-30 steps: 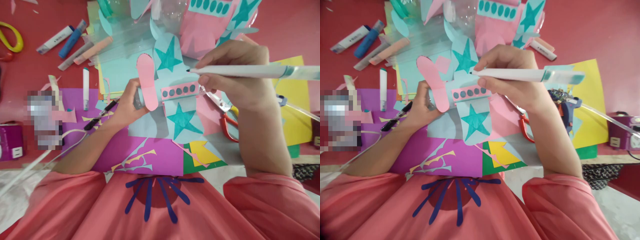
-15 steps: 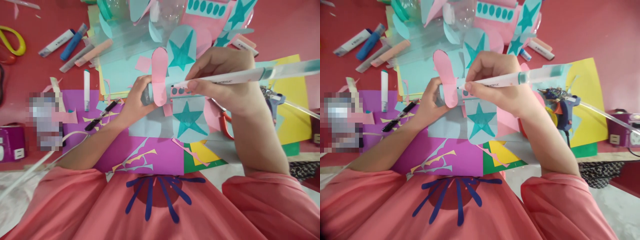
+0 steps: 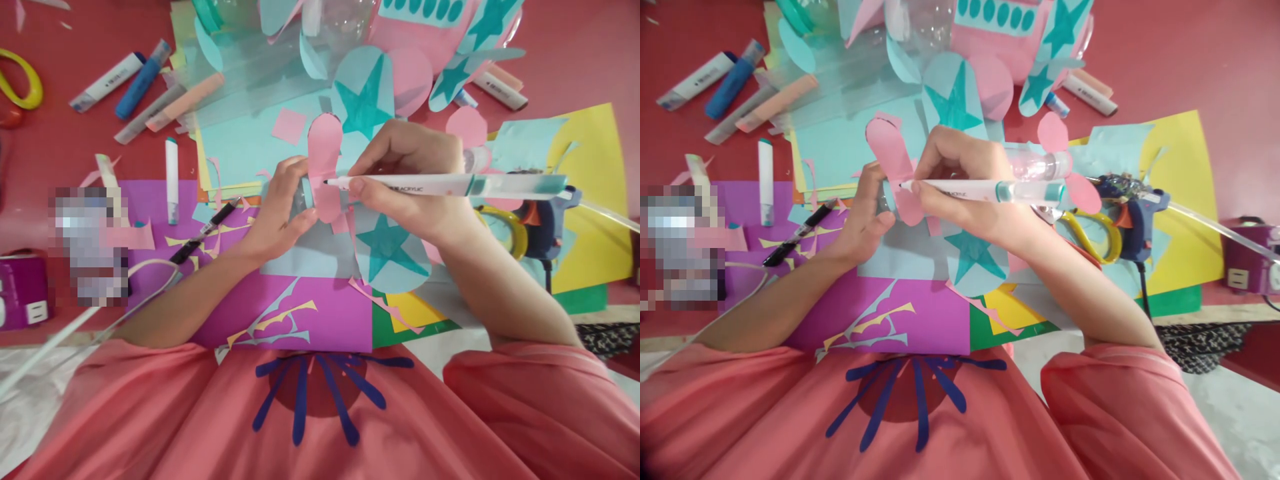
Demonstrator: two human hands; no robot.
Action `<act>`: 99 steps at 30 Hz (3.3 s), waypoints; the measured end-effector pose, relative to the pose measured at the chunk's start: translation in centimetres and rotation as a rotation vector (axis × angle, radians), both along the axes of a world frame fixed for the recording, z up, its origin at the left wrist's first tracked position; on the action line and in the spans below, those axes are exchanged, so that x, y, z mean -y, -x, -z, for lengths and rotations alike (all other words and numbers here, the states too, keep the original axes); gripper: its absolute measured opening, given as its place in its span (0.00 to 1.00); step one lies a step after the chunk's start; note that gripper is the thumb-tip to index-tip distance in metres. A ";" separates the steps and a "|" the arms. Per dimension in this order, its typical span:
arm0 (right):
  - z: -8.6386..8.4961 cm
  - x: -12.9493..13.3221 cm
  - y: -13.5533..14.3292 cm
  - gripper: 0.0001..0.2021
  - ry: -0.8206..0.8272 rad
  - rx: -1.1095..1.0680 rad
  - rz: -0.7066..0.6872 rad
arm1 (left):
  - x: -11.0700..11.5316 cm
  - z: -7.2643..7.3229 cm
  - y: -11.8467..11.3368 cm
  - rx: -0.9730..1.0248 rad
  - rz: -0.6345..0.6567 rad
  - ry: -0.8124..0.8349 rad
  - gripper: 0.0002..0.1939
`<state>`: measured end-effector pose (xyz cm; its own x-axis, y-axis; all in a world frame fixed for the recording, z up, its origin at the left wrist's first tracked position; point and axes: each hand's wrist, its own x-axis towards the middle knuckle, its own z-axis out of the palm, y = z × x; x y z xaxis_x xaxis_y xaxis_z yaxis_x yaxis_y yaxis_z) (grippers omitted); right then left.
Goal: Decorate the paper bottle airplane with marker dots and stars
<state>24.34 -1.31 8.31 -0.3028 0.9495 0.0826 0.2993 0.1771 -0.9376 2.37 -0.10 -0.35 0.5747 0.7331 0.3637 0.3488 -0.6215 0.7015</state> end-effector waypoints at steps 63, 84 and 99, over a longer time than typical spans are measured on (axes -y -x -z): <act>0.3 0.4 -0.2 0.11 -0.226 0.098 0.089 | 0.2 0.0 -0.5 -0.058 -0.069 -0.080 0.24; 1.1 1.6 1.2 0.09 -0.336 0.016 0.192 | 0.2 -0.5 -0.1 -0.057 -0.141 0.017 0.27; 1.7 1.9 0.8 0.09 -0.416 0.269 0.099 | -0.1 0.0 0.0 -0.074 -0.138 0.014 0.29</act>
